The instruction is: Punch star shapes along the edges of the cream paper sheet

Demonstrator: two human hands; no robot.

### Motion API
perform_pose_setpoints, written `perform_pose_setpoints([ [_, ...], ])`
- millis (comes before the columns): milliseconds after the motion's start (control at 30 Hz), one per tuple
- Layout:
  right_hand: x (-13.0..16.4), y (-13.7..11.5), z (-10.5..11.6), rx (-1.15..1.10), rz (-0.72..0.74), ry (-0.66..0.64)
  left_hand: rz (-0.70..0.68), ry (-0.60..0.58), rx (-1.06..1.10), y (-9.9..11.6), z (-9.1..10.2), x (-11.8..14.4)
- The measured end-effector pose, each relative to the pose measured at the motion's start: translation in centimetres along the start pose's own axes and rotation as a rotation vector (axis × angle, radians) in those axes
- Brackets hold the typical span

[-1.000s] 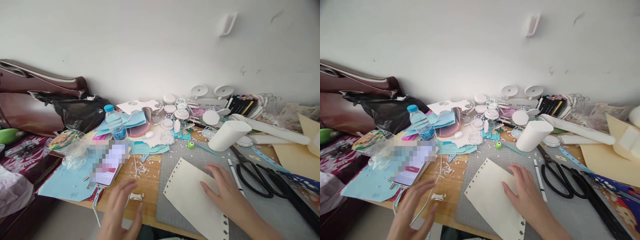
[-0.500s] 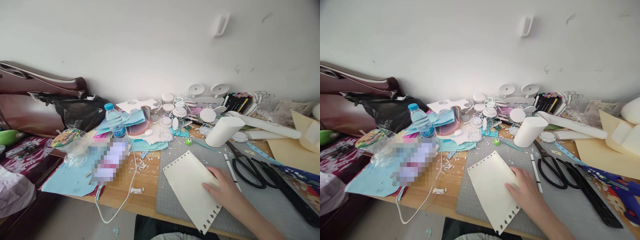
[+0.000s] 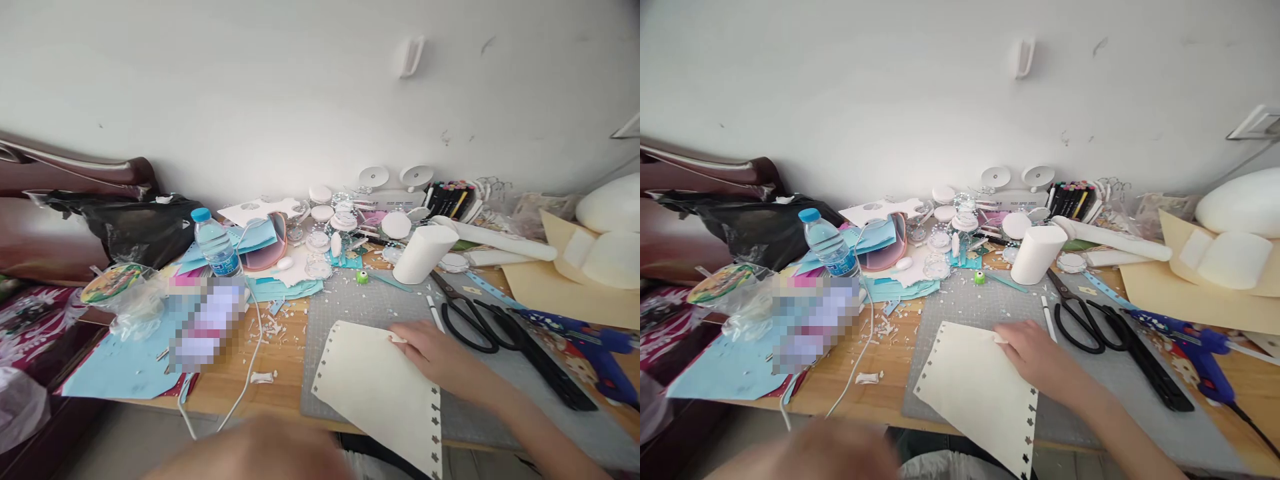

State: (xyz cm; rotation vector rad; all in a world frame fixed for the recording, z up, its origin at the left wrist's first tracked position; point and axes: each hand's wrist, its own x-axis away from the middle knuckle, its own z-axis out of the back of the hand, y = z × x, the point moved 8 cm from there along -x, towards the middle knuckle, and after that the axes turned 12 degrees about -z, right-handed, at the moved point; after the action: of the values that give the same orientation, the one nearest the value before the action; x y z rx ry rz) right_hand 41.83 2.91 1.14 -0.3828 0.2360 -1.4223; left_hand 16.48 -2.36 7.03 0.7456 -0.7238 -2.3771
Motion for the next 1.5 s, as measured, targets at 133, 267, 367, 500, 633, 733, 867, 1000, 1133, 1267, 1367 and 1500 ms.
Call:
perform_pose_setpoints([
  [133, -1.1, -2.2, -0.8, 0.021, 0.077, -0.059, -0.114, -0.045, -0.129, -0.6, -3.5, -6.3],
  [267, -1.8, -3.9, -2.1, -0.013, 0.192, -0.035, -0.102, -0.112, -0.443, -2.6, -8.9, -9.0],
  [367, -1.7, -3.6, -2.3, -0.055, 0.224, 0.054, -0.095, -0.155, -0.472, -3.8, -11.7, -8.7],
  [500, -0.1, -1.8, -2.0, -0.062, 0.217, 0.176, -0.126, -0.223, -0.480, -4.5, -12.8, -7.4],
  [633, 2.1, 0.1, -2.7, -0.071, 0.159, 0.165, -0.172, -0.276, -0.466, -4.6, -12.6, -6.8],
  [733, 3.6, 1.4, -3.1, -0.093, 0.113, 0.178, -0.241, -0.333, -0.482, -4.7, -12.4, -7.5],
  [867, 5.5, 4.6, -1.5, -0.053, -0.048, 0.413, -0.321, -0.386, -0.534, -5.0, -12.2, -8.6],
  [1000, 7.2, 8.3, 0.2, 0.024, -0.282, 0.605, -0.267, -0.330, -0.580, -4.8, -13.2, -7.8],
  [1133, 7.1, 9.5, 0.4, 0.056, -0.375, 0.575, -0.238, -0.212, -0.607, -3.4, -14.0, -6.1],
  [1267, 6.8, 10.0, 1.5, 0.083, -0.393, 0.602, -0.272, -0.303, -0.525, -3.8, -13.1, -6.4],
  [1367, 6.9, 11.0, 3.3, 0.136, -0.444, 0.683, -0.289, -0.375, -0.438, -5.1, -11.2, -7.5],
  [1500, 5.7, 11.2, 4.7, 0.116, -0.397, 0.672, -0.268, -0.394, -0.400, -5.6, -10.2, -8.5],
])
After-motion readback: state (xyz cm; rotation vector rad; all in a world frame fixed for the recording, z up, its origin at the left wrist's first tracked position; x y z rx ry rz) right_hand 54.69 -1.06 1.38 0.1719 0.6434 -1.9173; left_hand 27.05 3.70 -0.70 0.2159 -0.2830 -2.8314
